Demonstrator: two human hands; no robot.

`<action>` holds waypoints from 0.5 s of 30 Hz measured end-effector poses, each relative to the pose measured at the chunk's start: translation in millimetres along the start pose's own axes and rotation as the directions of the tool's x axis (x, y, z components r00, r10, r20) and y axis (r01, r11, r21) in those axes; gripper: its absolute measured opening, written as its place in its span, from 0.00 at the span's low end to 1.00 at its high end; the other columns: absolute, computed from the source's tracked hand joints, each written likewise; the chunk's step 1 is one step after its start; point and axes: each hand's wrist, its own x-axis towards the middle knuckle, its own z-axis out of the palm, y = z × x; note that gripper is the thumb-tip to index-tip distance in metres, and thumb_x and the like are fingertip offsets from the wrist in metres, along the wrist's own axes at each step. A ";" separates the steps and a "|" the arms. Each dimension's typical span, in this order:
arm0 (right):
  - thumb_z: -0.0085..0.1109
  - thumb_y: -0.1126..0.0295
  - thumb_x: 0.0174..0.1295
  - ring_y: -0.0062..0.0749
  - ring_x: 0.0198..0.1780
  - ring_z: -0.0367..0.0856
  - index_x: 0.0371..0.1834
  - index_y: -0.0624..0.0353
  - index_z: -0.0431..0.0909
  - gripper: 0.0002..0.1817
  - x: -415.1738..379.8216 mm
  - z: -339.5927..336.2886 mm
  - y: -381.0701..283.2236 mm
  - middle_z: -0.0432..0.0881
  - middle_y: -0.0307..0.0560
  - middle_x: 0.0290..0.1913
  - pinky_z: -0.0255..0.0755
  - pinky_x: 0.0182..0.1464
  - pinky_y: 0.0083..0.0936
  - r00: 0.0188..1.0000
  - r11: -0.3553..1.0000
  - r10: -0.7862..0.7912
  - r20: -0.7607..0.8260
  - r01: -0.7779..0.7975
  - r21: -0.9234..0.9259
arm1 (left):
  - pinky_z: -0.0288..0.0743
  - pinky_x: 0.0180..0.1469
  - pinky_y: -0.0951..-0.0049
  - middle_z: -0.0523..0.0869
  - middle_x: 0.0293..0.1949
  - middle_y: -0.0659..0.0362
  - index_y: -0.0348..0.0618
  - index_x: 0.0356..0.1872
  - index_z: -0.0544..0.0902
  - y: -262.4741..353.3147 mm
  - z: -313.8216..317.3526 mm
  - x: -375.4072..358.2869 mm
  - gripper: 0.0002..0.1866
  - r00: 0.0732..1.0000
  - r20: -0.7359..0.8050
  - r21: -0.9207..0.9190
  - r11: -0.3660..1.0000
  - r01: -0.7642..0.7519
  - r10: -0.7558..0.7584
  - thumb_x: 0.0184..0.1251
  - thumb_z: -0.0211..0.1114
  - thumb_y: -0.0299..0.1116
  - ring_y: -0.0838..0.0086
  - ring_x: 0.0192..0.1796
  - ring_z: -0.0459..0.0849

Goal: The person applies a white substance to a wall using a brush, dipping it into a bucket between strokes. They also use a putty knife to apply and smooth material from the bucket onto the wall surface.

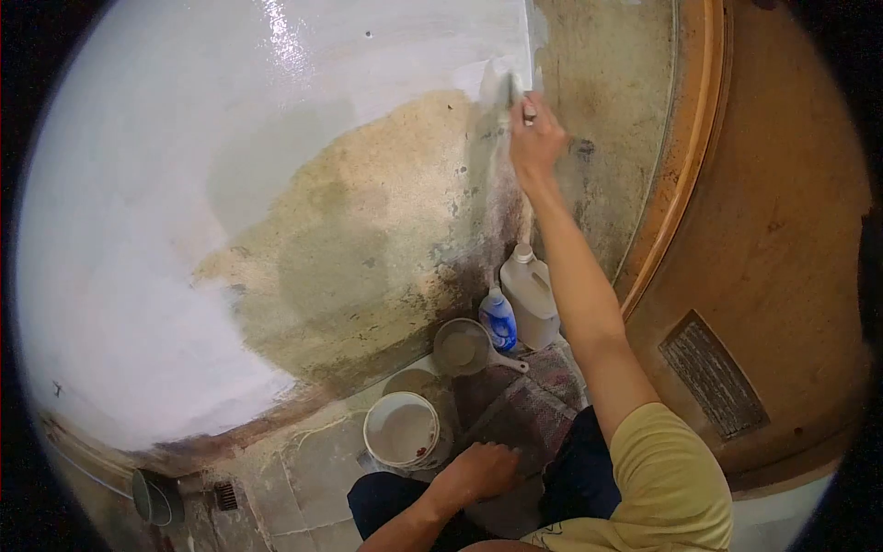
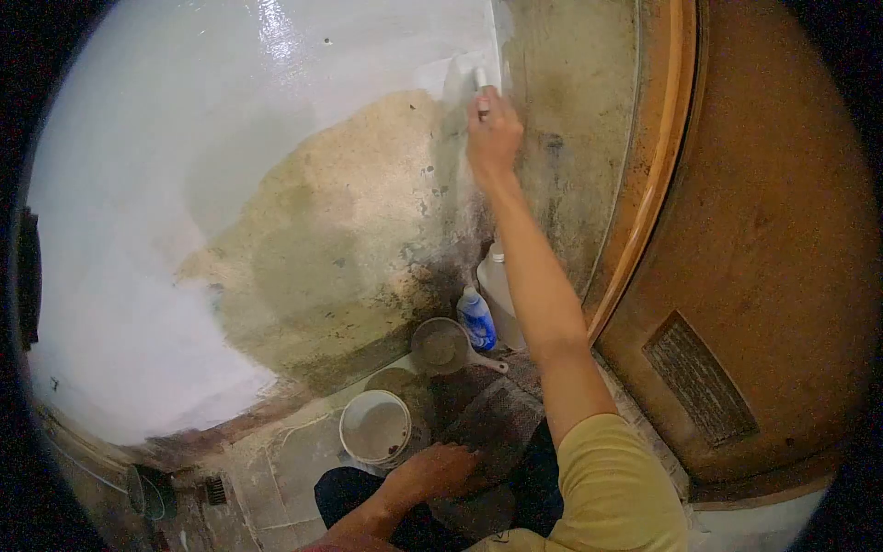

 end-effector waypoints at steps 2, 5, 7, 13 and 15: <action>0.62 0.71 0.60 0.50 0.35 0.82 0.40 0.65 0.80 0.09 -2.4 -6.3 -19.5 0.82 0.58 0.33 0.74 0.37 0.38 0.999 0.997 0.037 -0.006 -0.036 0.075 | 0.80 0.39 0.56 0.86 0.30 0.48 0.39 0.34 0.82 -3.6 3.0 -2.7 0.13 1.000 -0.008 0.001 1.000 -0.008 0.008 0.66 0.55 0.38 0.53 0.35 0.87; 0.63 0.72 0.59 0.49 0.34 0.81 0.41 0.65 0.80 0.10 -1.6 -16.6 -32.9 0.82 0.57 0.34 0.74 0.36 0.37 0.998 0.994 -0.054 0.029 0.051 0.100 | 0.80 0.40 0.56 0.86 0.30 0.48 0.40 0.33 0.81 -4.9 4.6 -0.8 0.12 0.999 0.026 0.006 1.000 0.022 -0.022 0.66 0.56 0.38 0.53 0.36 0.86; 0.62 0.72 0.59 0.48 0.34 0.81 0.43 0.65 0.80 0.11 7.8 -17.3 -20.0 0.82 0.56 0.33 0.74 0.36 0.37 0.987 0.991 -0.132 -0.089 0.133 0.001 | 0.80 0.40 0.55 0.86 0.31 0.48 0.40 0.33 0.81 -2.1 0.2 -0.8 0.12 0.995 0.068 0.009 0.998 0.067 -0.068 0.66 0.56 0.38 0.52 0.37 0.86; 0.61 0.72 0.59 0.48 0.36 0.81 0.44 0.63 0.80 0.11 19.4 -3.8 0.6 0.82 0.56 0.35 0.74 0.39 0.38 0.997 0.999 0.016 0.073 -0.012 -0.052 | 0.79 0.45 0.51 0.86 0.37 0.42 0.35 0.46 0.81 4.9 -19.3 -0.5 0.24 0.982 0.181 -0.048 0.997 0.066 -0.056 0.72 0.51 0.50 0.47 0.43 0.85; 0.61 0.71 0.60 0.45 0.34 0.83 0.43 0.64 0.81 0.10 6.0 3.5 -7.0 0.83 0.55 0.34 0.75 0.36 0.36 0.996 0.994 -0.086 0.022 0.087 -0.067 | 0.79 0.45 0.52 0.86 0.37 0.43 0.34 0.45 0.80 1.5 -12.4 0.3 0.24 0.981 0.175 -0.015 0.996 0.085 -0.081 0.73 0.50 0.49 0.48 0.43 0.85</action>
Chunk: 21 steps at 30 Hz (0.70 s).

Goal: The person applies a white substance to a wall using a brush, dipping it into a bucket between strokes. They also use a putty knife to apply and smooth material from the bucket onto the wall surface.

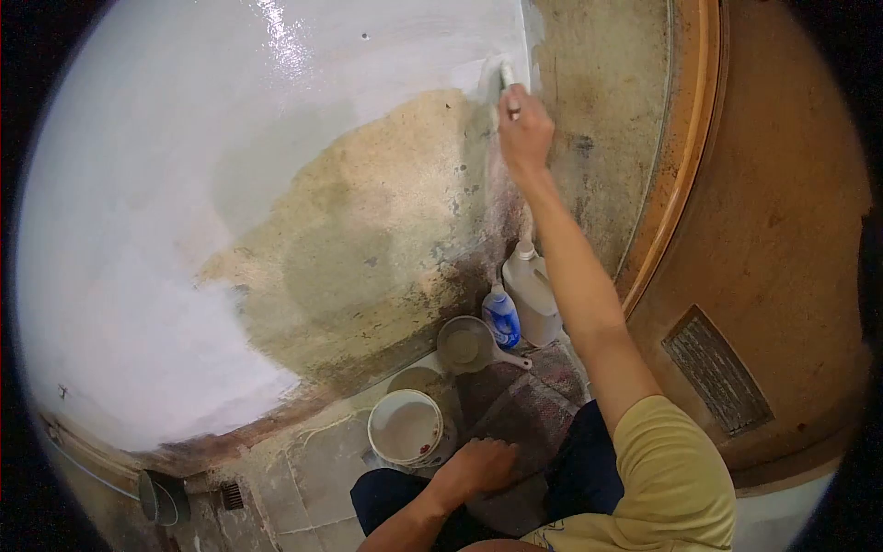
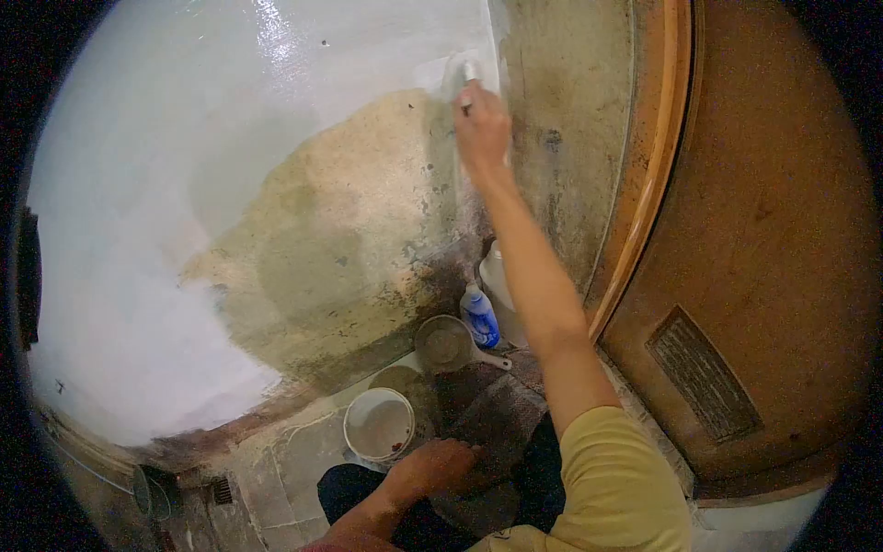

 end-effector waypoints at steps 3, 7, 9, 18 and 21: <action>0.62 0.70 0.62 0.39 0.31 0.83 0.42 0.64 0.82 0.10 -25.1 9.7 -31.6 0.85 0.53 0.33 0.77 0.32 0.34 0.961 0.961 -0.269 -0.070 0.273 0.044 | 0.80 0.45 0.53 0.86 0.37 0.43 0.34 0.45 0.80 -8.2 11.6 5.2 0.23 0.995 -0.083 0.030 0.998 -0.051 0.053 0.74 0.50 0.47 0.49 0.43 0.85; 0.62 0.74 0.58 0.44 0.36 0.82 0.43 0.62 0.80 0.10 -52.8 -10.5 -86.5 0.82 0.52 0.34 0.76 0.38 0.34 0.982 0.956 -0.156 0.109 0.123 0.268 | 0.80 0.45 0.52 0.86 0.37 0.43 0.34 0.45 0.80 6.4 -3.9 3.9 0.23 0.999 -0.030 0.018 0.999 -0.044 0.044 0.73 0.51 0.47 0.49 0.43 0.85; 0.62 0.74 0.60 0.35 0.33 0.83 0.45 0.61 0.81 0.10 -49.2 -24.3 -99.9 0.84 0.45 0.34 0.77 0.36 0.28 0.994 0.932 0.038 0.100 -0.071 0.356 | 0.79 0.44 0.55 0.86 0.37 0.46 0.37 0.41 0.81 10.7 -5.3 4.4 0.16 0.999 -0.048 -0.050 0.999 -0.007 0.005 0.64 0.60 0.42 0.52 0.42 0.85; 0.63 0.75 0.62 0.24 0.35 0.84 0.45 0.72 0.80 0.12 -11.4 -23.6 9.2 0.84 0.46 0.34 0.77 0.39 0.20 0.808 0.322 0.466 0.360 -0.534 0.782 | 0.79 0.46 0.51 0.86 0.35 0.41 0.34 0.43 0.81 -2.0 -2.3 7.2 0.26 0.999 0.029 -0.027 0.999 -0.026 0.027 0.70 0.53 0.52 0.47 0.42 0.85; 0.63 0.76 0.62 0.22 0.34 0.83 0.44 0.70 0.81 0.10 -2.1 -35.9 36.8 0.85 0.45 0.33 0.76 0.40 0.18 0.823 0.419 0.502 0.264 -0.499 0.759 | 0.79 0.45 0.51 0.86 0.35 0.41 0.34 0.44 0.80 -4.2 4.2 4.0 0.25 0.998 -0.050 -0.035 0.998 -0.048 0.047 0.70 0.54 0.51 0.46 0.42 0.85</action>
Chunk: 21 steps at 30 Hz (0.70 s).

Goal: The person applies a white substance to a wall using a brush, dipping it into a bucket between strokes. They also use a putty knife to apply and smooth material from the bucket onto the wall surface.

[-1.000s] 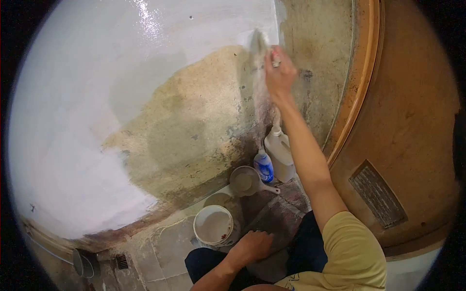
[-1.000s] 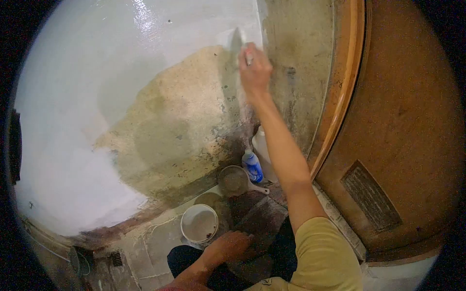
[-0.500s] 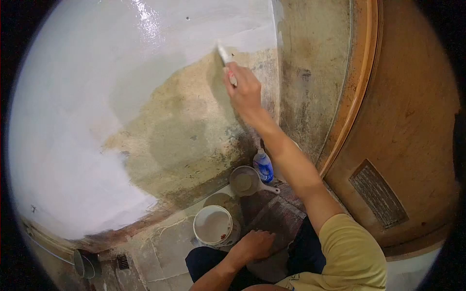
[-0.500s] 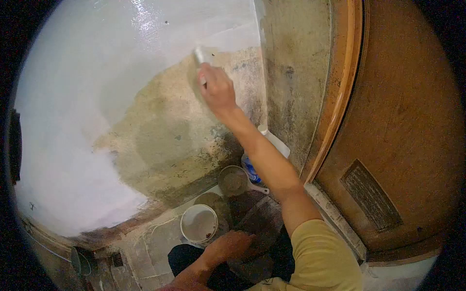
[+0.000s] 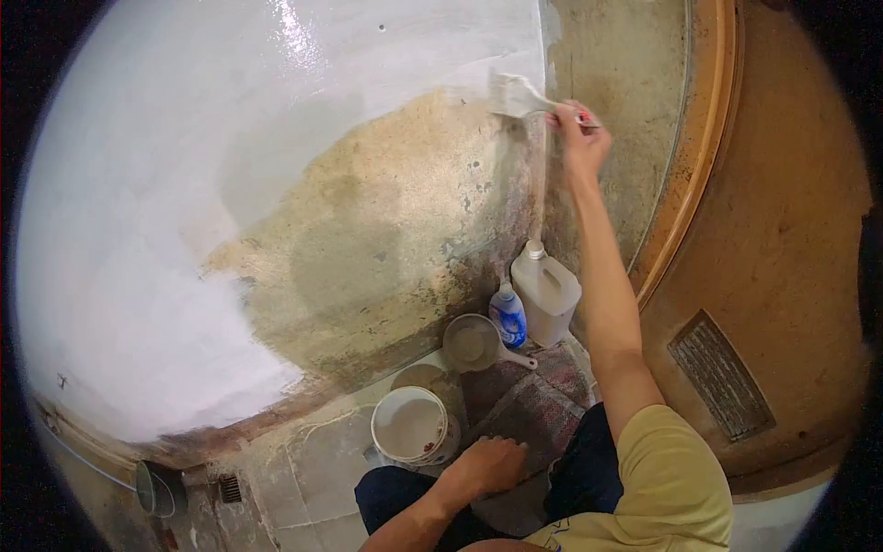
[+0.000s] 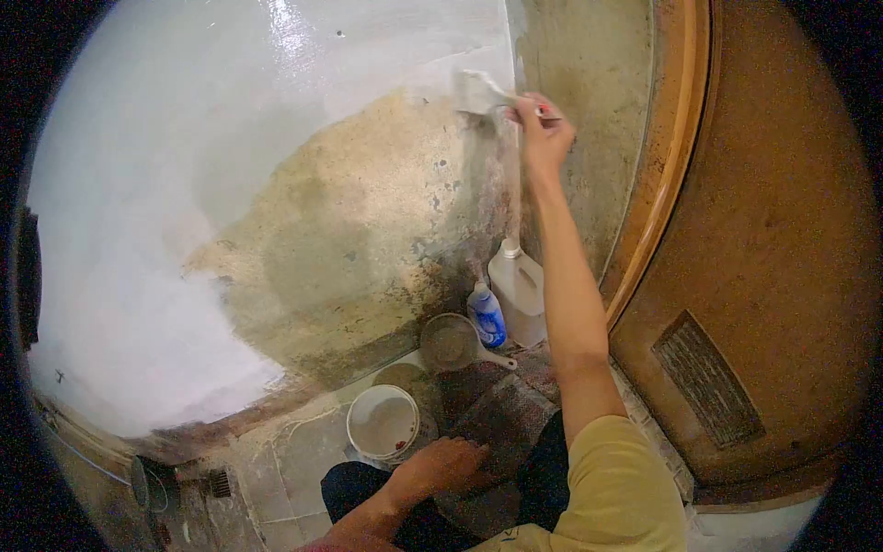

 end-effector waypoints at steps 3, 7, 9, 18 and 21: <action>0.63 0.74 0.62 0.22 0.33 0.82 0.42 0.67 0.82 0.09 5.0 -9.8 -16.1 0.86 0.44 0.34 0.76 0.40 0.20 0.969 0.903 -0.249 0.009 0.235 -0.359 | 0.79 0.46 0.51 0.86 0.37 0.41 0.34 0.45 0.80 0.3 1.0 -3.3 0.25 1.000 -0.021 0.033 0.999 -0.007 0.008 0.69 0.55 0.51 0.47 0.42 0.85; 0.62 0.71 0.62 0.25 0.32 0.81 0.42 0.64 0.83 0.09 10.5 7.1 -21.1 0.86 0.45 0.33 0.76 0.41 0.22 0.922 0.749 -0.385 -0.033 0.291 -0.596 | 0.78 0.48 0.52 0.86 0.39 0.42 0.34 0.45 0.80 0.4 -2.8 -3.6 0.25 1.000 0.018 -0.005 1.000 -0.003 0.003 0.70 0.54 0.51 0.48 0.44 0.85; 0.63 0.68 0.62 0.32 0.36 0.83 0.42 0.63 0.83 0.11 5.5 23.5 -24.4 0.87 0.51 0.38 0.77 0.43 0.26 0.943 0.641 -0.326 0.065 0.271 -0.718 | 0.78 0.48 0.51 0.86 0.39 0.43 0.34 0.45 0.81 3.1 -5.0 -3.7 0.24 0.999 0.030 0.006 1.000 0.023 -0.023 0.70 0.54 0.50 0.48 0.44 0.85; 0.64 0.75 0.60 0.28 0.34 0.85 0.42 0.58 0.84 0.08 -118.8 96.1 -15.2 0.86 0.49 0.35 0.77 0.37 0.23 0.775 0.589 -0.425 0.467 0.629 -0.507 | 0.78 0.48 0.52 0.86 0.40 0.44 0.35 0.45 0.81 5.6 -9.4 5.8 0.20 0.995 0.098 0.027 0.999 0.025 -0.028 0.70 0.54 0.45 0.50 0.46 0.85; 0.62 0.75 0.62 0.25 0.35 0.84 0.45 0.60 0.84 0.09 -123.1 104.6 -29.6 0.86 0.46 0.34 0.77 0.36 0.21 0.900 0.849 -0.214 0.380 0.364 -0.384 | 0.79 0.45 0.52 0.86 0.39 0.45 0.35 0.43 0.81 1.2 5.7 2.4 0.18 1.000 -0.024 0.083 0.997 -0.008 0.010 0.70 0.54 0.42 0.50 0.43 0.86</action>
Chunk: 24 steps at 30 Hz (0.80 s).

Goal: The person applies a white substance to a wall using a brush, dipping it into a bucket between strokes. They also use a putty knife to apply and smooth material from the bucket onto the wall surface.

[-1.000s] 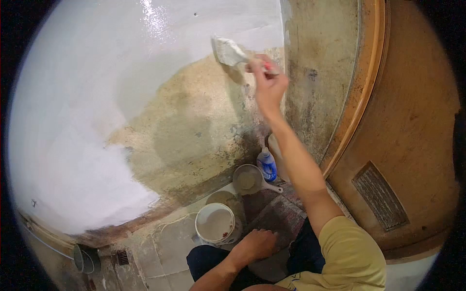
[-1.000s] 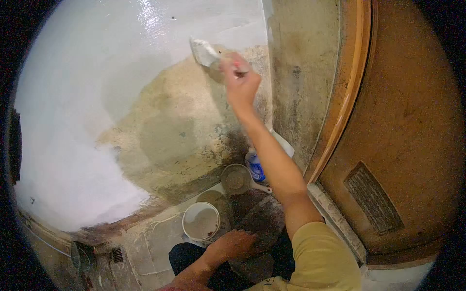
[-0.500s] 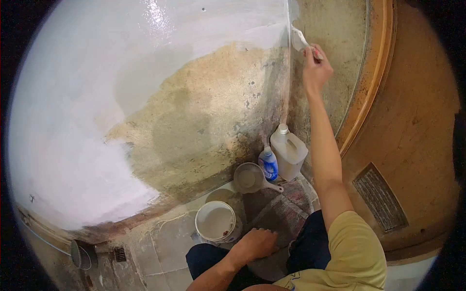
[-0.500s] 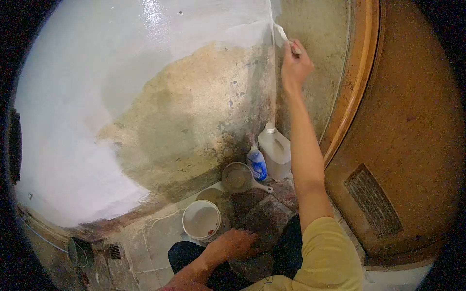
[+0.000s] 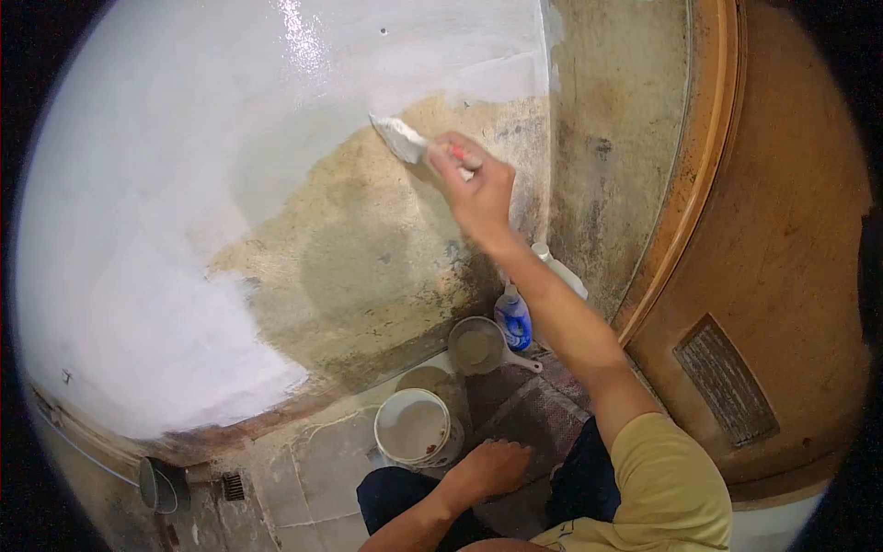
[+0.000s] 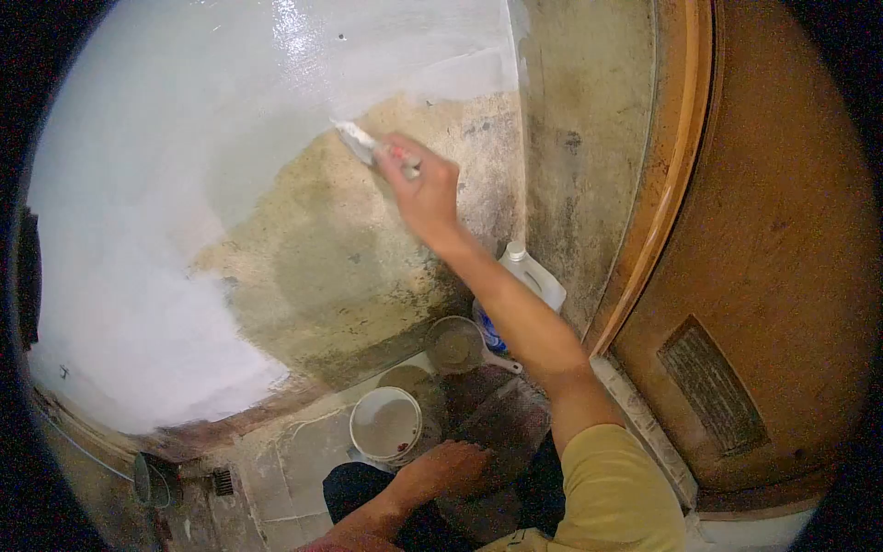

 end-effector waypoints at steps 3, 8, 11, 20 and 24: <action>0.64 0.75 0.60 0.26 0.35 0.84 0.45 0.65 0.83 0.11 30.7 -9.4 22.7 0.86 0.42 0.37 0.76 0.37 0.21 0.970 0.931 0.244 -0.007 -0.233 0.280 | 0.79 0.42 0.54 0.86 0.35 0.47 0.38 0.38 0.81 4.9 -6.9 -4.8 0.15 0.999 0.018 -0.069 0.997 0.030 -0.029 0.67 0.57 0.41 0.52 0.41 0.86; 0.61 0.76 0.63 0.30 0.36 0.85 0.45 0.74 0.79 0.11 74.2 -56.0 74.7 0.84 0.49 0.36 0.82 0.45 0.25 0.933 0.810 0.345 -0.106 -0.238 0.537 | 0.79 0.43 0.52 0.86 0.36 0.45 0.36 0.42 0.80 -8.8 2.5 -3.2 0.20 0.998 0.053 -0.031 0.999 0.016 -0.014 0.68 0.56 0.46 0.50 0.41 0.86; 0.62 0.75 0.62 0.23 0.33 0.83 0.40 0.66 0.83 0.07 83.7 -85.0 101.0 0.85 0.40 0.33 0.75 0.38 0.18 0.916 0.839 0.322 -0.240 -0.159 0.521 | 0.79 0.45 0.51 0.86 0.38 0.43 0.35 0.45 0.80 -0.8 -10.2 -11.0 0.23 0.999 0.040 -0.032 0.999 0.007 -0.006 0.69 0.55 0.49 0.49 0.42 0.85; 0.62 0.70 0.63 0.20 0.34 0.81 0.43 0.68 0.83 0.11 94.4 -112.6 107.2 0.85 0.44 0.31 0.74 0.38 0.19 0.901 0.959 -0.020 -0.434 -0.106 -0.263 | 0.78 0.48 0.51 0.85 0.40 0.42 0.34 0.46 0.79 6.7 -21.1 -16.4 0.22 0.996 0.082 -0.052 0.998 0.047 -0.043 0.69 0.56 0.47 0.49 0.46 0.84; 0.60 0.69 0.63 0.38 0.38 0.85 0.45 0.65 0.82 0.12 92.3 -92.1 108.5 0.85 0.56 0.38 0.75 0.42 0.30 0.933 0.928 -0.063 -0.354 -0.076 -0.365 | 0.78 0.48 0.51 0.85 0.40 0.41 0.34 0.47 0.79 2.7 -12.0 -10.9 0.20 0.995 0.074 -0.081 0.994 0.072 -0.066 0.69 0.55 0.44 0.48 0.47 0.84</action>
